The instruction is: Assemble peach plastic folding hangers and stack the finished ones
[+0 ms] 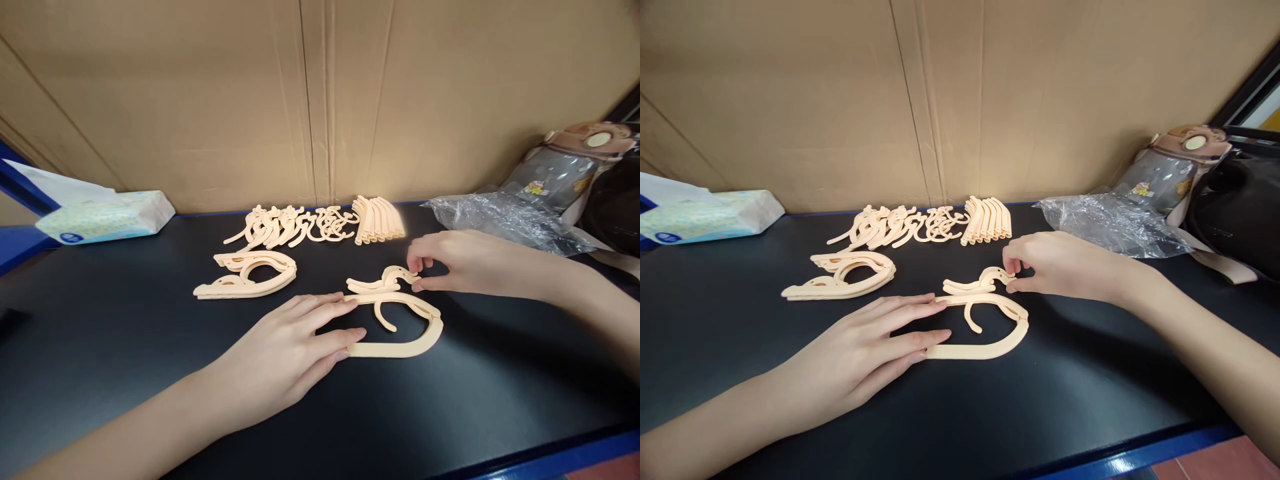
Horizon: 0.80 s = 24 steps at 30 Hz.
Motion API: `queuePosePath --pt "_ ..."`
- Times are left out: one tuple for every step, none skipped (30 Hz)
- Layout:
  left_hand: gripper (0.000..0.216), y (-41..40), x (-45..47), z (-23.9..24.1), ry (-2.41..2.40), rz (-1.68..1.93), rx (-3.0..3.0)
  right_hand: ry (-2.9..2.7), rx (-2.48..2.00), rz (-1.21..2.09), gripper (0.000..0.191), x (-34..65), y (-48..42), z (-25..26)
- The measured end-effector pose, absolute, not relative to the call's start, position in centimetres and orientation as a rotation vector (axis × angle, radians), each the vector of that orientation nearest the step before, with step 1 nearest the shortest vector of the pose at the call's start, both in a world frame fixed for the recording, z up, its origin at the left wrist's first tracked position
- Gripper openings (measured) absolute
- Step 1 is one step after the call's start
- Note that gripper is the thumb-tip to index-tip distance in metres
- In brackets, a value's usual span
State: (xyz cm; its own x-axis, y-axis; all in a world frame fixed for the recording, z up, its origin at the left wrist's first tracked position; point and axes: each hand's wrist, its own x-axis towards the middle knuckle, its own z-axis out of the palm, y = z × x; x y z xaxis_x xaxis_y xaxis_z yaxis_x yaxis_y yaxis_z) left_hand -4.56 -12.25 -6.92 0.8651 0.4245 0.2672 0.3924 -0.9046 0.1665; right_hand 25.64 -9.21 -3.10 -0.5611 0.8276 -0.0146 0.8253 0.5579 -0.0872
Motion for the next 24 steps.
queuePosePath --pt "0.032 -12.2 -4.5 -7.0 0.644 0.463 2.939 -2.754 -1.447 0.144 0.009 25.5 -9.2 -3.1" --pt "0.032 -12.2 -4.5 -7.1 0.647 0.469 2.944 -2.761 -1.431 0.154 0.009 25.5 -9.1 -3.1" --pt "0.032 -12.2 -4.5 -7.2 0.649 0.475 2.948 -2.771 -1.409 0.16 0.009 25.4 -9.1 -3.1" --pt "0.032 -12.2 -4.4 -7.2 0.651 0.481 2.949 -2.781 -1.386 0.157 0.009 25.4 -9.0 -3.1" --pt "0.032 -12.2 -4.4 -7.3 0.656 0.485 2.951 -2.789 -1.364 0.144 0.01 25.4 -9.0 -3.2" --pt "0.032 -12.2 -4.3 -7.3 0.663 0.486 2.951 -2.793 -1.346 0.125 0.01 25.4 -9.0 -3.2" --pt "0.032 -12.2 -4.3 -7.3 0.671 0.486 2.953 -2.792 -1.335 0.099 0.01 25.3 -9.0 -3.3" --pt "0.032 -12.2 -4.2 -7.3 0.676 0.482 2.956 -2.787 -1.334 0.074 0.01 25.2 -9.0 -3.4" --pt "0.032 -12.2 -4.2 -7.3 0.677 0.479 2.96 -2.78 -1.34 0.055 0.01 25.1 -9.0 -3.5" --pt "0.033 -12.2 -4.1 -7.3 0.68 0.472 2.961 -2.775 -1.353 0.045 0.01 25.0 -9.1 -3.5" --pt "0.033 -12.2 -4.1 -7.3 0.683 0.468 2.961 -2.771 -1.369 0.042 0.01 24.9 -9.1 -3.5" --pt "0.033 -12.1 -4.0 -7.3 0.683 0.468 2.962 -2.767 -1.384 0.042 0.009 24.7 -9.1 -3.6" --pt "0.033 -12.1 -4.0 -7.3 0.685 0.47 2.961 -2.765 -1.397 0.043 0.009 24.6 -9.1 -3.5" --pt "0.033 -12.1 -4.0 -7.3 0.688 0.47 2.96 -2.763 -1.403 0.043 0.009 24.5 -9.1 -3.5" --pt "0.033 -12.1 -4.0 -7.3 0.689 0.47 2.96 -2.76 -1.406 0.038 0.008 24.4 -9.1 -3.5" --pt "0.033 -12.1 -4.0 -7.3 0.691 0.468 2.958 -2.757 -1.407 0.032 0.009 24.4 -9.1 -3.4" --pt "0.033 -12.1 -4.0 -7.3 0.691 0.466 2.956 -2.758 -1.405 0.029 0.009 24.4 -9.1 -3.3" --pt "0.032 -12.1 -4.1 -7.3 0.691 0.461 2.954 -2.766 -1.4 0.029 0.01 24.4 -9.1 -3.3" --pt "0.032 -12.1 -4.1 -7.3 0.69 0.461 2.951 -2.776 -1.394 0.03 0.011 24.3 -9.1 -3.3" --pt "0.032 -12.2 -4.1 -7.3 0.686 0.465 2.95 -2.787 -1.384 0.033 0.011 24.3 -9.1 -3.2" --pt "0.031 -12.2 -4.2 -7.3 0.684 0.472 2.949 -2.796 -1.375 0.038 0.011 24.3 -9.1 -3.2" --pt "0.031 -12.1 -4.2 -7.3 0.68 0.479 2.949 -2.8 -1.366 0.046 0.011 24.3 -9.1 -3.3" --pt "0.03 -12.1 -4.2 -7.3 0.676 0.488 2.95 -2.796 -1.363 0.058 0.01 24.3 -9.0 -3.3" --pt "0.03 -12.1 -4.2 -7.3 0.672 0.496 2.953 -2.783 -1.365 0.073 0.009 24.3 -9.0 -3.3"
